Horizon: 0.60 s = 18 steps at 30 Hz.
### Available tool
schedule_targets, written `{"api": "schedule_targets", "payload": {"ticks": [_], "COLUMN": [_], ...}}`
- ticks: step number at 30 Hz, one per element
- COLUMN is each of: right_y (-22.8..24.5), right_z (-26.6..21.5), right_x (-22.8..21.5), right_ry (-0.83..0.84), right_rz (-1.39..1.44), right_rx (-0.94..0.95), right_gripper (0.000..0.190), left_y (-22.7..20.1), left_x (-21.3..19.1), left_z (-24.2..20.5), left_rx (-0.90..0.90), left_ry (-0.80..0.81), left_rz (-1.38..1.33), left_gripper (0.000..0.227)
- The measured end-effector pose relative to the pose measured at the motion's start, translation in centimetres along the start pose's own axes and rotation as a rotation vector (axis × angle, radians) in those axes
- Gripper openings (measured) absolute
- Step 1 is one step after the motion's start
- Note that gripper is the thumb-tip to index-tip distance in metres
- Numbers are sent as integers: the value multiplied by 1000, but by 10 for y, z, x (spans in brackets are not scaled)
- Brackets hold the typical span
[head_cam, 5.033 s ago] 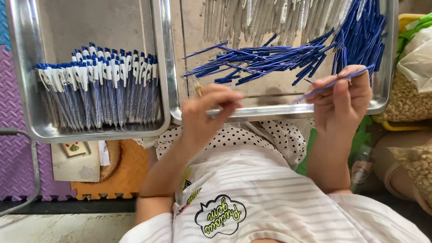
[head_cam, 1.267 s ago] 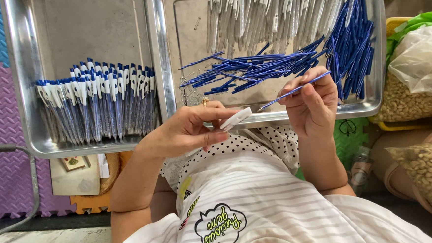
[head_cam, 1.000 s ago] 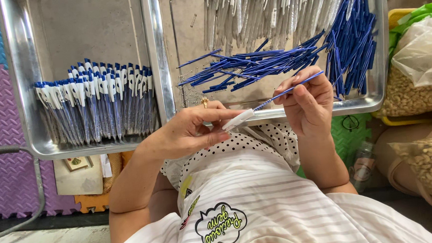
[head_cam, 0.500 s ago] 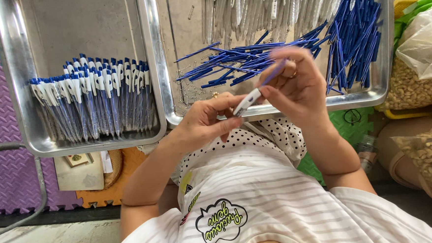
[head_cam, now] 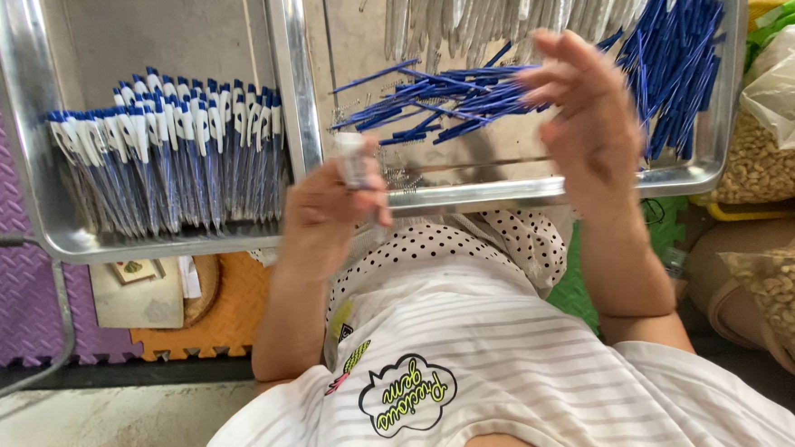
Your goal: The person assembles pens by hand, inserting blue ink refills and white pen caps into pen bodies, and then organizes the finished pens into a metal tray.
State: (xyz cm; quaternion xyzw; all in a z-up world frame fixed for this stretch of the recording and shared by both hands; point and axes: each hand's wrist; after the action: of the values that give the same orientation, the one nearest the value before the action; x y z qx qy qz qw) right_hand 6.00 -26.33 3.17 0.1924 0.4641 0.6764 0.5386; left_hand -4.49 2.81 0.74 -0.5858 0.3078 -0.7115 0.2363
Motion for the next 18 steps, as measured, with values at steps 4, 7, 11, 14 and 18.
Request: {"api": "schedule_targets", "payload": {"ticks": [4, 7, 11, 14, 18], "right_y": [-9, -49, -63, -83, -92], "right_z": [-4, -20, -26, -30, -31], "right_x": [-12, -8, 10, 17, 15], "right_ry": [-45, 46, 237, 267, 257], "right_rz": [-115, -356, -795, -1028, -1088], "right_rx": [98, 122, 0, -76, -89], "right_gripper": [25, 32, 17, 16, 17], "left_y": [-17, -18, -24, -25, -21], "left_x": [-16, -26, -23, -22, -22], "left_z": [-12, -14, -13, -11, -7], "left_rx": [84, 200, 247, 248, 236], "left_ry": [-69, -154, -157, -155, -133], "left_rz": [-25, 83, 104, 124, 109], "left_gripper": [40, 48, 53, 54, 54]}}
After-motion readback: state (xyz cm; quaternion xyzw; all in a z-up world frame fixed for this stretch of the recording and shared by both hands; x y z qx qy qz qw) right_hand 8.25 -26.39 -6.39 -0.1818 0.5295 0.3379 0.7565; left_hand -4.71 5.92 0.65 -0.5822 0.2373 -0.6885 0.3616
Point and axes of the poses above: each hand's wrist, its own z-axis towards the middle knuckle, its own x-axis out of the palm, y = z × x, and after that the axes turned 2 degrees about -z, right-handed
